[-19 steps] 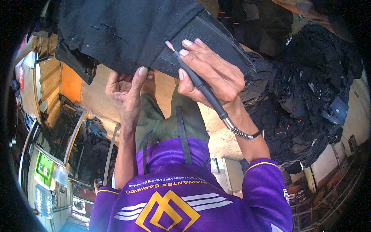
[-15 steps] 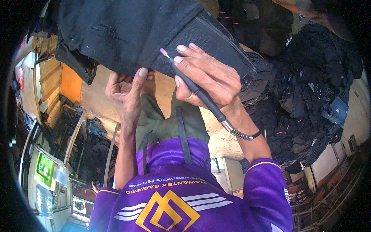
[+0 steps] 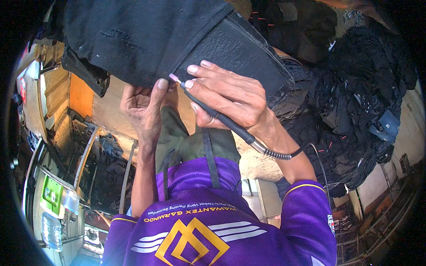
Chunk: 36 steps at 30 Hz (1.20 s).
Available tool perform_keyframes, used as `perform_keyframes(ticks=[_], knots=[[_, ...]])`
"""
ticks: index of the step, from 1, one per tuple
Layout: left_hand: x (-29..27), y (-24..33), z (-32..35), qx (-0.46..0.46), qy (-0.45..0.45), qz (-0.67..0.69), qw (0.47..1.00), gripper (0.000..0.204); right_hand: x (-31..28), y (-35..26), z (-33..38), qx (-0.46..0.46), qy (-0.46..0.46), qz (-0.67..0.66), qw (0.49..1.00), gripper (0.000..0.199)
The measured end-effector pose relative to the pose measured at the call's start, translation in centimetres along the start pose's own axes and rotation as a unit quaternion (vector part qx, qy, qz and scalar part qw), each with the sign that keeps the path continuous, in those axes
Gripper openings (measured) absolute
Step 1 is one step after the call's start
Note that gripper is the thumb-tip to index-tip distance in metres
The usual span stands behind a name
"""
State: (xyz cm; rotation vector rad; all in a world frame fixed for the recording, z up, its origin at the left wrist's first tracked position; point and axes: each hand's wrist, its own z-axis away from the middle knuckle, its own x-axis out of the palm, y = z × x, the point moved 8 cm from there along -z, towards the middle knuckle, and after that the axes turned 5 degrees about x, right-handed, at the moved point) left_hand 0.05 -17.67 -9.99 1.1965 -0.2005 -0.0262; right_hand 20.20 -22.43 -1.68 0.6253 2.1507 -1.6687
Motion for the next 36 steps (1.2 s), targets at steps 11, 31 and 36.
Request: perform_keyframes(ticks=[11,31,36], knots=[[-0.4,-0.4,0.0,0.011,0.024,-0.021,0.999,0.036,-1.2,0.9,0.0,0.021,0.074,0.05,0.996,0.034],[-0.6,-3.9,-0.9,0.031,0.067,0.0,0.997,0.022,-1.5,1.0,-0.7,-0.004,0.012,0.005,1.0,0.03],[-0.6,-3.5,-1.0,0.034,0.053,-0.037,0.997,0.022,-1.0,0.9,-0.7,-0.015,-0.002,0.007,1.0,0.032]])
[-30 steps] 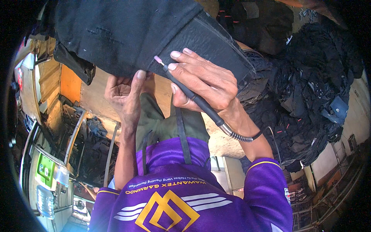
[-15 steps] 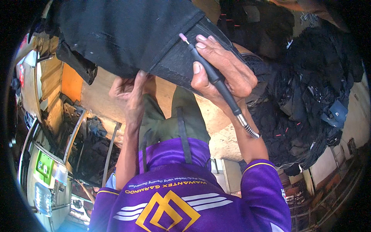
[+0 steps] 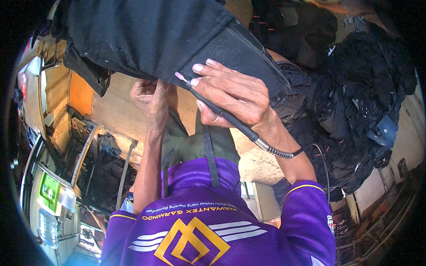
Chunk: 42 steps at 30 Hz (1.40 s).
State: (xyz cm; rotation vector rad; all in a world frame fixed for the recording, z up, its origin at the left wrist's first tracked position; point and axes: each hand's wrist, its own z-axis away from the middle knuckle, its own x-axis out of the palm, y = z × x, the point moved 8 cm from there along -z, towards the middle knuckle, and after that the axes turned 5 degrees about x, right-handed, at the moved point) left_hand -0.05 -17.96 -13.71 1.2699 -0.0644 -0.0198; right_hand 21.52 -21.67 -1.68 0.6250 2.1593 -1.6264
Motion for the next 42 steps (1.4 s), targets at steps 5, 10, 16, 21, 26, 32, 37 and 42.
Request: perform_keyframes(ticks=[5,10,16,21,26,32,37,42], knots=[[0.1,0.0,-0.1,0.006,0.004,0.02,1.0,0.023,-0.6,0.2,0.1,0.013,0.034,0.02,0.999,0.034],[-0.1,-0.2,-0.1,0.0,0.001,0.013,1.0,0.022,-0.9,0.5,0.2,0.015,0.058,0.031,0.998,0.035],[-0.1,-0.4,-0.2,0.004,0.009,0.01,1.0,0.02,-1.3,0.8,0.4,0.025,0.088,0.046,0.995,0.035],[-0.3,-0.6,-0.1,-0.005,0.005,-0.013,1.0,0.019,-1.8,1.1,0.4,0.032,0.103,0.053,0.993,0.033],[-0.3,-0.6,-0.1,0.007,0.01,0.008,1.0,0.02,-2.2,1.3,0.4,0.046,0.121,0.067,0.989,0.031],[-0.2,-0.5,0.0,0.006,0.006,-0.018,1.0,0.014,-2.8,1.6,0.4,0.065,0.141,0.081,0.985,0.031],[-0.1,-0.2,0.0,0.011,0.007,-0.011,1.0,0.013,-3.1,2.1,0.5,0.076,0.163,0.083,0.98,0.031],[-0.2,-0.3,0.0,0.0,0.01,-0.027,1.0,0.014,-3.3,2.5,0.6,0.074,0.193,0.094,0.974,0.032]])
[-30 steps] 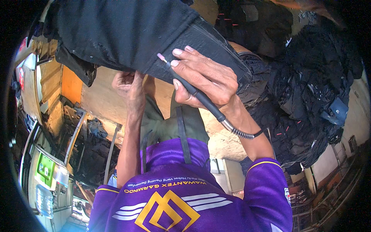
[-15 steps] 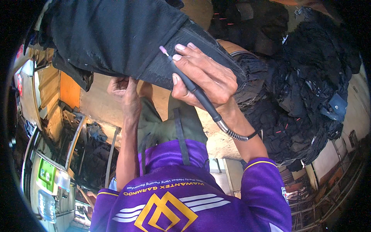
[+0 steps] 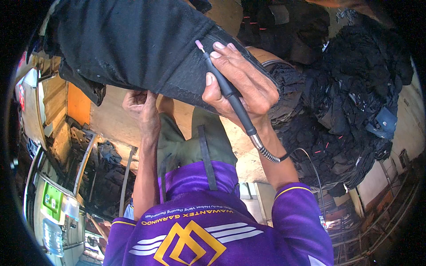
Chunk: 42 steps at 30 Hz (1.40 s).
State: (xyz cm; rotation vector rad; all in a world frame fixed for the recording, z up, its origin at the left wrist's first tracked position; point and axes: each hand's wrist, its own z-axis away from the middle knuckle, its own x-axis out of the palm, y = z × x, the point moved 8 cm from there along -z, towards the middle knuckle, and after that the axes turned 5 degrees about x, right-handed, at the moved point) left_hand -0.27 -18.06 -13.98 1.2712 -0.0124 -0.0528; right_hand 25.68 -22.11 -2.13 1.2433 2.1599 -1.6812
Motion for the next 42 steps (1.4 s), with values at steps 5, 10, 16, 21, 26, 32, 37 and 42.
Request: perform_keyframes(ticks=[5,10,16,21,26,32,37,42], knots=[[-0.1,-0.2,0.0,-0.014,0.003,-0.012,1.0,0.021,0.2,-0.3,0.1,0.001,-0.021,0.003,1.0,0.032],[0.1,-0.1,0.0,-0.011,0.004,0.015,1.0,0.02,0.5,-0.8,0.1,-0.011,-0.049,-0.022,0.998,0.031],[0.3,-0.1,-0.1,-0.011,0.01,0.033,0.999,0.019,0.8,-1.2,0.4,-0.021,-0.074,-0.037,0.996,0.032],[0.3,-0.3,-0.1,-0.018,0.001,0.024,1.0,0.019,1.3,-1.6,0.6,-0.035,-0.1,-0.055,0.993,0.036],[0.4,-0.1,-0.1,-0.009,-0.004,0.038,0.999,0.02,1.6,-2.0,0.7,-0.041,-0.127,-0.063,0.989,0.035],[0.4,0.0,0.0,-0.022,-0.005,0.014,1.0,0.023,2.0,-2.3,0.9,-0.047,-0.157,-0.08,0.983,0.036],[0.7,0.1,-0.1,-0.011,-0.001,0.054,0.998,0.022,2.3,-2.5,1.1,-0.049,-0.181,-0.089,0.978,0.039],[0.5,0.0,-0.2,-0.015,-0.006,0.02,1.0,0.021,2.8,-2.9,1.2,-0.06,-0.223,-0.115,0.966,0.041]])
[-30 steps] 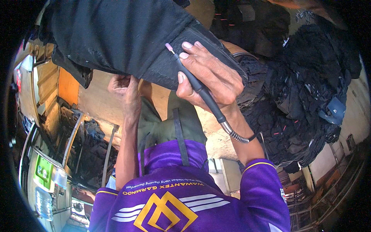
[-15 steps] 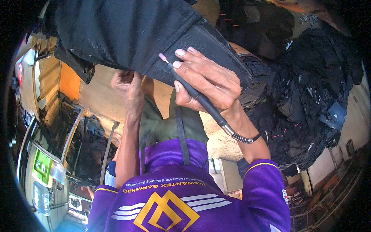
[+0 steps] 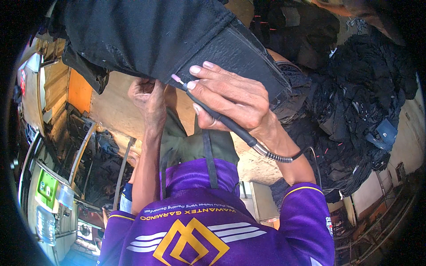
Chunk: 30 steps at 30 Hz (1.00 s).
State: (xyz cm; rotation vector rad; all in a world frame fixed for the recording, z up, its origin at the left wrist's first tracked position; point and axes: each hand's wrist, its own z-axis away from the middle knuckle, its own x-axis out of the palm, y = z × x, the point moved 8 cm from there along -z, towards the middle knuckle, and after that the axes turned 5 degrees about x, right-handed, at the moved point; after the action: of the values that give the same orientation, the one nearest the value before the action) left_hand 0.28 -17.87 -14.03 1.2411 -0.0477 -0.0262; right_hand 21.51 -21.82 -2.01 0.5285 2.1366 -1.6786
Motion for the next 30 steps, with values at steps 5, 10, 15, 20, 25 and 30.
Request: perform_keyframes(ticks=[5,10,15,20,25,30], knots=[[0.0,-0.3,0.0,-0.006,0.007,0.014,1.0,0.02,0.4,-0.2,-0.1,-0.014,-0.024,0.0,1.0,0.039],[-0.1,-0.3,0.0,0.001,0.004,0.02,1.0,0.019,-0.1,0.0,0.0,-0.003,0.004,0.014,1.0,0.037],[-0.1,-0.2,-0.1,-0.007,0.007,-0.003,1.0,0.018,-0.8,0.4,0.1,0.024,0.046,0.033,0.998,0.032],[-0.3,-0.3,0.0,-0.019,0.018,-0.009,1.0,0.017,-1.3,0.7,0.1,0.032,0.092,0.043,0.994,0.03],[-0.3,0.4,0.1,-0.027,0.008,-0.053,0.998,0.018,-2.0,1.1,0.3,0.039,0.122,0.061,0.99,0.029],[-0.3,0.8,-0.5,-0.075,-0.019,-0.048,0.996,0.026,-5.5,1.7,1.4,0.166,0.238,0.078,0.954,0.031]])
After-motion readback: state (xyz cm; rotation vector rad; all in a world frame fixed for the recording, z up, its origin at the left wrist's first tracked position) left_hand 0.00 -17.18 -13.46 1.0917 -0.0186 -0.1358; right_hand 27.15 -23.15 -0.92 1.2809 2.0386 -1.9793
